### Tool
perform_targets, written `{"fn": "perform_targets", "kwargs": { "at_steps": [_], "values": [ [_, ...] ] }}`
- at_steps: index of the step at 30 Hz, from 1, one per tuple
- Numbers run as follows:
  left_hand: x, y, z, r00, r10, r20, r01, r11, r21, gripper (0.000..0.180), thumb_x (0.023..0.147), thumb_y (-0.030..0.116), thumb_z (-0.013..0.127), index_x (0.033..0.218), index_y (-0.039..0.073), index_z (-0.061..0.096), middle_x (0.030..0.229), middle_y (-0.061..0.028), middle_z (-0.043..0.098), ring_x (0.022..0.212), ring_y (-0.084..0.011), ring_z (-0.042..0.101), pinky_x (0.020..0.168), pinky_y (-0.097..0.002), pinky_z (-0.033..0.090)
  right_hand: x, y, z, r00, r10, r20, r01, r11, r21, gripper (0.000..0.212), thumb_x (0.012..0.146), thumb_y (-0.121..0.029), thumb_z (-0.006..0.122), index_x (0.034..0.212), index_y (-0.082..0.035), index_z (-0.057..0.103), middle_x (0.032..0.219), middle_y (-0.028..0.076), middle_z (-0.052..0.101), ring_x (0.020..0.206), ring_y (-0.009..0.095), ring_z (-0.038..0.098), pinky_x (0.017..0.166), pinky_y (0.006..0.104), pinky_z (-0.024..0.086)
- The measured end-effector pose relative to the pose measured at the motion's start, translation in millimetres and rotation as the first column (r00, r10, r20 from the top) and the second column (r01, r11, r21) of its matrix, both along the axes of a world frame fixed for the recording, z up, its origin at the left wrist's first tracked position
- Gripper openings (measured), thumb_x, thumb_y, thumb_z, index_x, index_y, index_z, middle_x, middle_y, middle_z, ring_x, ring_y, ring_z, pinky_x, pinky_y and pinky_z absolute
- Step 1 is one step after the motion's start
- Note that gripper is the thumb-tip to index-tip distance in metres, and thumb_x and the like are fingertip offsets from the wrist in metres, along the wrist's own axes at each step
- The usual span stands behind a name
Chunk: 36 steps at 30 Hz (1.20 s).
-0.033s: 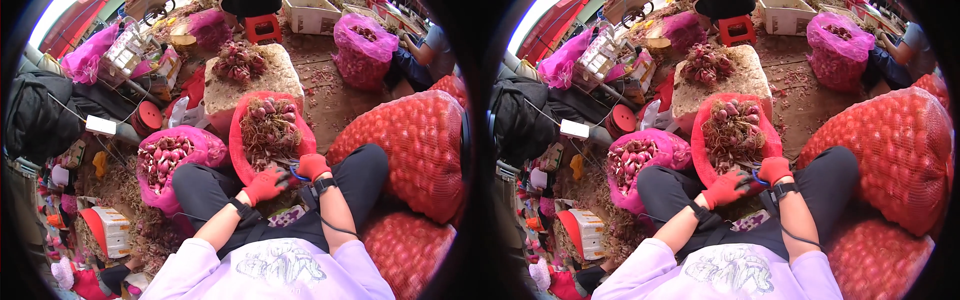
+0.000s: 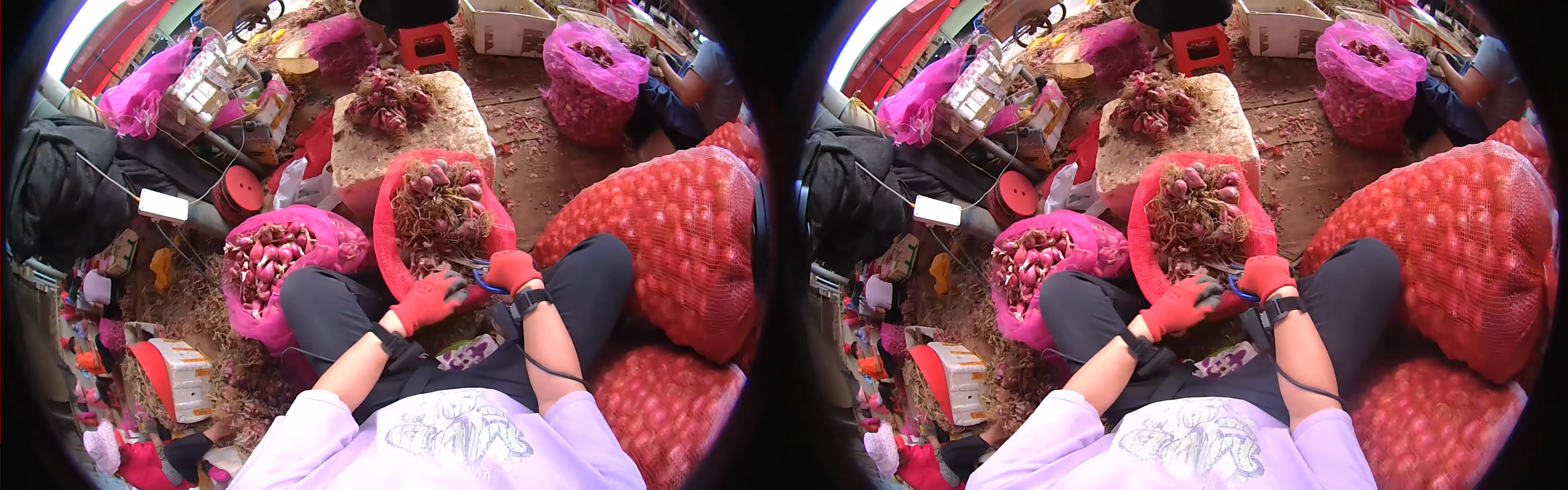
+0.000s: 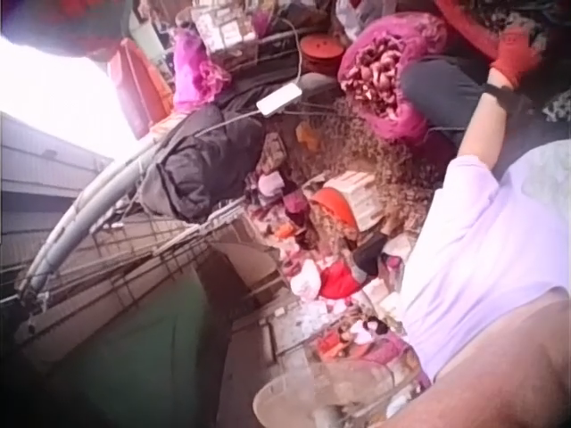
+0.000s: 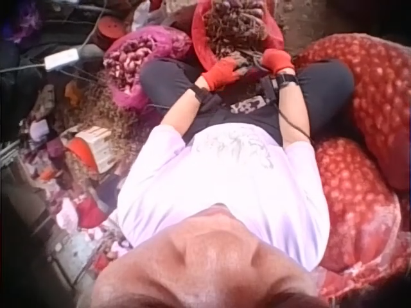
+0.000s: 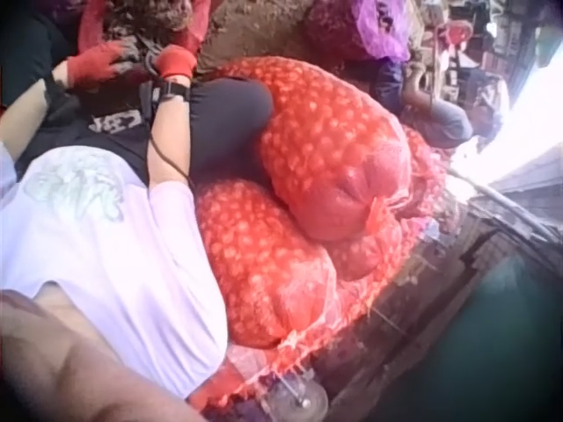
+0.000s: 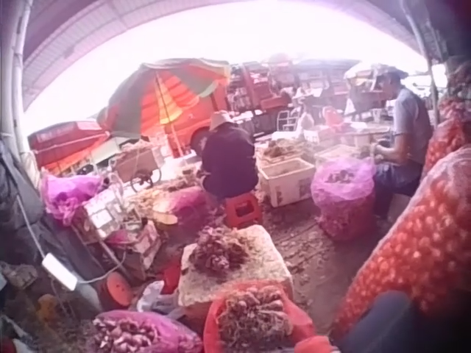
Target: The person trims shallots using shears, handling them one at a time from a red mesh bag and dropping the trimmed bulbs into a pink mesh bag. After finishing the bag, they reach for another bunch of shallots from a pile to continue the process.
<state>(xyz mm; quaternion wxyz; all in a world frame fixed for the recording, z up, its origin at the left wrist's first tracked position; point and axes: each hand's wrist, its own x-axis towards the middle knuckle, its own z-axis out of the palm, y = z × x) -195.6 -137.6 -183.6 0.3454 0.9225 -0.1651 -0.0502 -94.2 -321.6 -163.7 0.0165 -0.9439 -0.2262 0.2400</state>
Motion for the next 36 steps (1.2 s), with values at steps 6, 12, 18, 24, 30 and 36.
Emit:
{"fn": "perform_targets", "kwargs": {
  "at_steps": [6,12,18,24,30,36],
  "values": [
    [-1.5,53.9,37.0,0.971,0.002,-0.239,0.037,0.987,0.158,0.030,0.081,0.029,0.056,0.104,0.011,0.060,0.096,-0.0168,0.058,0.093,-0.0330,0.056,0.083,-0.0383,0.044,-7.9,2.5,41.0,0.986,-0.011,0.164,0.007,1.000,0.021,0.044,0.073,-0.047,0.053,0.087,-0.008,0.068,0.088,0.013,0.067,0.083,0.027,0.065,0.071,0.0375,0.050],
    [3.6,60.8,43.8,0.950,-0.078,-0.301,0.231,0.825,0.516,0.034,0.078,0.035,0.055,0.103,0.013,0.062,0.094,-0.0181,0.059,0.089,-0.0322,0.058,0.080,-0.0395,0.046,-13.5,4.9,75.8,0.902,0.184,0.390,-0.210,0.977,0.026,0.039,0.070,-0.043,0.055,0.066,-0.006,0.068,0.066,0.012,0.064,0.066,0.027,0.064,0.056,0.0380,0.048],
    [12.0,70.7,32.5,0.971,0.062,-0.230,0.021,0.939,0.343,0.035,0.080,0.034,0.054,0.097,0.004,0.060,0.098,-0.0202,0.060,0.095,-0.0350,0.056,0.084,-0.0410,0.044,-15.8,18.9,9.9,0.872,0.471,-0.135,-0.482,0.777,-0.404,0.031,0.068,-0.039,0.061,0.090,-0.018,0.071,0.090,0.004,0.069,0.082,0.023,0.066,0.065,0.0364,0.051],
    [44.4,92.0,64.8,0.921,0.388,0.024,-0.385,0.902,0.197,0.038,0.080,0.032,0.059,0.107,0.005,0.054,0.104,-0.0176,0.056,0.094,-0.0342,0.056,0.082,-0.0416,0.045,7.0,-19.8,83.2,0.925,0.359,0.122,-0.365,0.930,0.034,0.039,0.067,-0.043,0.055,0.078,-0.007,0.068,0.079,0.013,0.065,0.077,0.029,0.063,0.067,0.0382,0.049],
    [103.9,47.2,96.4,0.866,0.300,0.399,-0.355,0.932,0.070,0.051,0.078,0.022,0.063,0.123,0.006,0.046,0.116,-0.0182,0.052,0.107,-0.0335,0.050,0.092,-0.0385,0.039,44.8,-57.2,105.0,0.974,-0.065,0.219,-0.003,0.955,0.297,0.044,0.070,-0.045,0.056,0.080,-0.003,0.066,0.080,0.017,0.063,0.081,0.032,0.062,0.072,0.0390,0.048],
    [162.0,30.7,81.4,0.919,0.173,0.355,-0.363,0.725,0.586,0.070,0.069,0.030,0.070,0.129,0.014,0.040,0.126,-0.0137,0.043,0.114,-0.0315,0.043,0.096,-0.0397,0.036,58.5,-51.1,89.2,0.920,-0.246,0.306,0.136,0.931,0.339,0.048,0.071,-0.048,0.058,0.085,-0.002,0.064,0.084,0.019,0.063,0.082,0.033,0.061,0.071,0.0407,0.048]
  ]
}}
